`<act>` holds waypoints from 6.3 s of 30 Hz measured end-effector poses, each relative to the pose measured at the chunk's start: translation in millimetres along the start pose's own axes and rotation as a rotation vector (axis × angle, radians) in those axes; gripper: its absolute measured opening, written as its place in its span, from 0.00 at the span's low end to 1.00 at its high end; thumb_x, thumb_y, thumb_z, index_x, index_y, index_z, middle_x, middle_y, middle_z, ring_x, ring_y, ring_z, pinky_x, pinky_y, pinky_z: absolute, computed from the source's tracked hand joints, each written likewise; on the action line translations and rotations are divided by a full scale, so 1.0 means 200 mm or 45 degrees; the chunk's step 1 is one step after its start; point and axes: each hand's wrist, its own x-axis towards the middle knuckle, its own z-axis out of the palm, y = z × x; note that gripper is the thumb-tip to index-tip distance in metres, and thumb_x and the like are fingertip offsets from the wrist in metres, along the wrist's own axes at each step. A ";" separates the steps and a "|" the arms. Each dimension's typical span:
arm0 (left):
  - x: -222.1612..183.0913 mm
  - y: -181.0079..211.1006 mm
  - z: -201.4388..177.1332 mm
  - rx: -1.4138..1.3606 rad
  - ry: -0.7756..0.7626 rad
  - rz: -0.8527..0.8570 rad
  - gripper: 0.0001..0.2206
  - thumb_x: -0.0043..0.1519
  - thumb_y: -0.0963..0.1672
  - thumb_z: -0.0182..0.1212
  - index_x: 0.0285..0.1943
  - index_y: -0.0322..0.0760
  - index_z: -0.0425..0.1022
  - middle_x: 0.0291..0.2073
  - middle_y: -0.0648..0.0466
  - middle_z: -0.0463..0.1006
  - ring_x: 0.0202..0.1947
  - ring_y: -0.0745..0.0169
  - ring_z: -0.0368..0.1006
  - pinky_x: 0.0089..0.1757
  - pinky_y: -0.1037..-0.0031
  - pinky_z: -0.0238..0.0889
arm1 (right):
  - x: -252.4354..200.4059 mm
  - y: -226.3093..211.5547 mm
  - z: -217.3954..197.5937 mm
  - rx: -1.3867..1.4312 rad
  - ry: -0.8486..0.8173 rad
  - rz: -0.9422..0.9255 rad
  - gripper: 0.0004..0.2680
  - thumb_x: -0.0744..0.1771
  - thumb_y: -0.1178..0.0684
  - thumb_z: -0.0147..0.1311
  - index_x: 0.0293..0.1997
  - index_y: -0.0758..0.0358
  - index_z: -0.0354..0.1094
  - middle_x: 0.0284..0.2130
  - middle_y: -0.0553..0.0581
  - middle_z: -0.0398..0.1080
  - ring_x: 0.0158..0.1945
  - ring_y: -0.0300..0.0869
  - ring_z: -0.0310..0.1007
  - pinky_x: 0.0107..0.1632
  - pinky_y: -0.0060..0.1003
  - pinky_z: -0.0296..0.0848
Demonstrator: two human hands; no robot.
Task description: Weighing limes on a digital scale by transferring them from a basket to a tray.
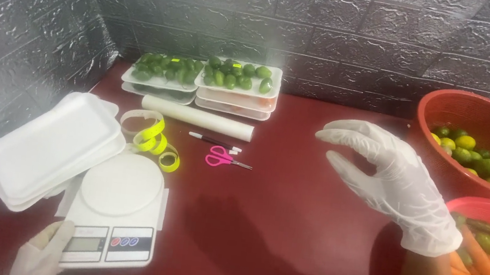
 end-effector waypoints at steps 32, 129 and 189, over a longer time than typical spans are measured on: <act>-0.60 0.57 0.98 0.302 -1.144 0.602 0.15 0.56 0.47 0.62 0.51 0.46 0.83 0.41 0.61 0.84 0.42 0.70 0.76 0.48 0.78 0.68 | 0.06 0.12 0.13 -0.016 -0.590 0.302 0.17 0.67 0.43 0.53 0.64 0.43 0.66 0.58 0.48 0.72 0.58 0.44 0.72 0.61 0.42 0.67; -0.09 0.67 1.21 0.049 -0.825 1.045 0.24 0.65 0.53 0.58 0.70 0.44 0.71 0.55 0.45 0.80 0.61 0.50 0.71 0.62 0.61 0.62 | 0.09 -0.17 0.01 0.055 -0.839 0.560 0.19 0.68 0.48 0.51 0.69 0.38 0.62 0.56 0.53 0.75 0.58 0.54 0.75 0.61 0.56 0.74; -0.13 0.70 1.23 -0.041 -1.042 0.916 0.35 0.64 0.60 0.25 0.67 0.45 0.73 0.52 0.59 0.82 0.52 0.71 0.76 0.51 0.84 0.59 | -0.94 -0.16 0.62 0.002 -0.139 0.091 0.14 0.66 0.54 0.60 0.58 0.55 0.66 0.53 0.58 0.67 0.54 0.52 0.70 0.53 0.47 0.72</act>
